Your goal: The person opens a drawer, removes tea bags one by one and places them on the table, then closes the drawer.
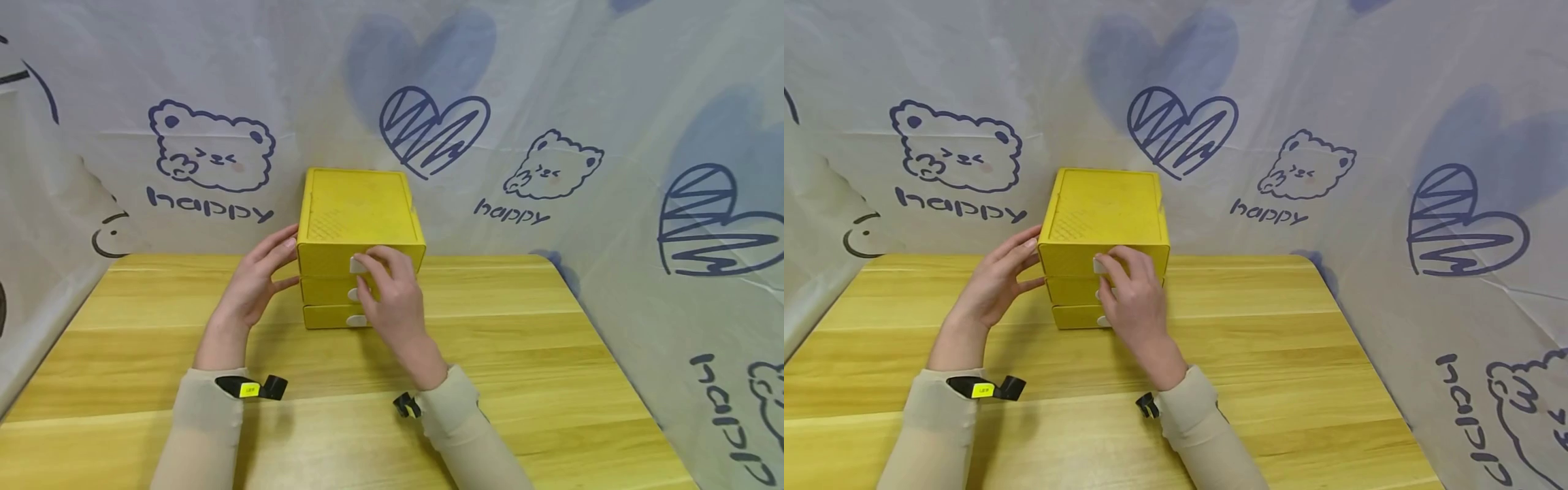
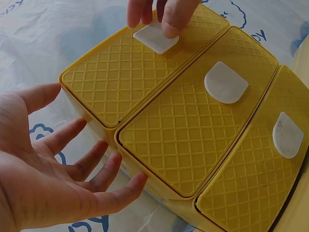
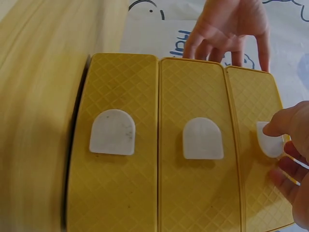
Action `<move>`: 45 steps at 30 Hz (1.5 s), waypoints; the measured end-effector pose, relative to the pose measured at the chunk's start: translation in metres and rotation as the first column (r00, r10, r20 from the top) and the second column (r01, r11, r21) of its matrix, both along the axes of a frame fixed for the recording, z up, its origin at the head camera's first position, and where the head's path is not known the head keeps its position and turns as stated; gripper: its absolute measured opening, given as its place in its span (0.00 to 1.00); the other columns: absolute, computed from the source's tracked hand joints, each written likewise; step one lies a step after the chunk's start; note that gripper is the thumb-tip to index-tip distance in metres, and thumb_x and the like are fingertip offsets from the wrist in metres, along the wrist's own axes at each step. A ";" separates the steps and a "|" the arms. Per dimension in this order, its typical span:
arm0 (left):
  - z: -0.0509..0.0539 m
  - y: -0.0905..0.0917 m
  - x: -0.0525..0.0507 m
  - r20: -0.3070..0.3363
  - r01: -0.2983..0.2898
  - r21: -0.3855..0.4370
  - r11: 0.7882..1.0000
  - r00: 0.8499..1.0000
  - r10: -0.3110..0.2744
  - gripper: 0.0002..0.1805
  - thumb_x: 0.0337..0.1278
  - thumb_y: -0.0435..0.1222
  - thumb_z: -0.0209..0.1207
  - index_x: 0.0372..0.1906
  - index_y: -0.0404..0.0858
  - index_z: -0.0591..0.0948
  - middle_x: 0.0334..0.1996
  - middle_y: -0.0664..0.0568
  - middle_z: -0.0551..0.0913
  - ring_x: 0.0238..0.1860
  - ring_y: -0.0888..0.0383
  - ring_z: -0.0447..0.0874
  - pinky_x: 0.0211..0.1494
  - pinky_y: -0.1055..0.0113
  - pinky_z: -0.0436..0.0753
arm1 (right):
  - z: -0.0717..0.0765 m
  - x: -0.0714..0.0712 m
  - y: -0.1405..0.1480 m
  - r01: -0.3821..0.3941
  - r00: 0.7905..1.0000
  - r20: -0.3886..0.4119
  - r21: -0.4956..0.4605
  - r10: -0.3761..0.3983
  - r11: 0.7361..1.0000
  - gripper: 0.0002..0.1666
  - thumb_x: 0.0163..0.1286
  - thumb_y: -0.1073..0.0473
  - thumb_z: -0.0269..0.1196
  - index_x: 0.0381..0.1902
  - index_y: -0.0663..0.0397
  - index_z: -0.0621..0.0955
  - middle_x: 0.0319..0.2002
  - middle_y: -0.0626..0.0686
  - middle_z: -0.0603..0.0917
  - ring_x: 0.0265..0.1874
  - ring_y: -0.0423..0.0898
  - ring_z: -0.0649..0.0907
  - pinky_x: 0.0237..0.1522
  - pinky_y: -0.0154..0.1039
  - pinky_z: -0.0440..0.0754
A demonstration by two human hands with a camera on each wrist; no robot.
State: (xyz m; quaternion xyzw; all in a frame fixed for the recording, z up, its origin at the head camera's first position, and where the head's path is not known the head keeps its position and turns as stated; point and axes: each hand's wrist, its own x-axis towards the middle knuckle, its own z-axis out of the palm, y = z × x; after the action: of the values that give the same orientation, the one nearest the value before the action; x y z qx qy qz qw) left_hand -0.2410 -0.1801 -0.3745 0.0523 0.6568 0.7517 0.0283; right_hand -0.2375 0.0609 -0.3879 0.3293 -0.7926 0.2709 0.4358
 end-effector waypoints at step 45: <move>0.003 0.000 0.002 0.002 -0.002 -0.005 1.000 1.000 0.002 0.33 0.80 0.50 0.51 0.82 0.45 0.62 0.81 0.47 0.60 0.77 0.44 0.57 0.75 0.34 0.62 | 0.003 0.002 0.001 -0.017 1.000 -0.021 0.027 0.017 0.999 0.08 0.65 0.70 0.73 0.43 0.62 0.89 0.42 0.56 0.83 0.40 0.53 0.81 0.43 0.42 0.84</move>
State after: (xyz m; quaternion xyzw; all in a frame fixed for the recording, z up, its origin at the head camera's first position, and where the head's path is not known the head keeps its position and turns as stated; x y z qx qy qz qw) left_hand -0.2391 -0.1799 -0.3715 0.0508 0.6588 0.7500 0.0285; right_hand -0.2351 0.0614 -0.3852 0.3449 -0.7887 0.2604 0.4374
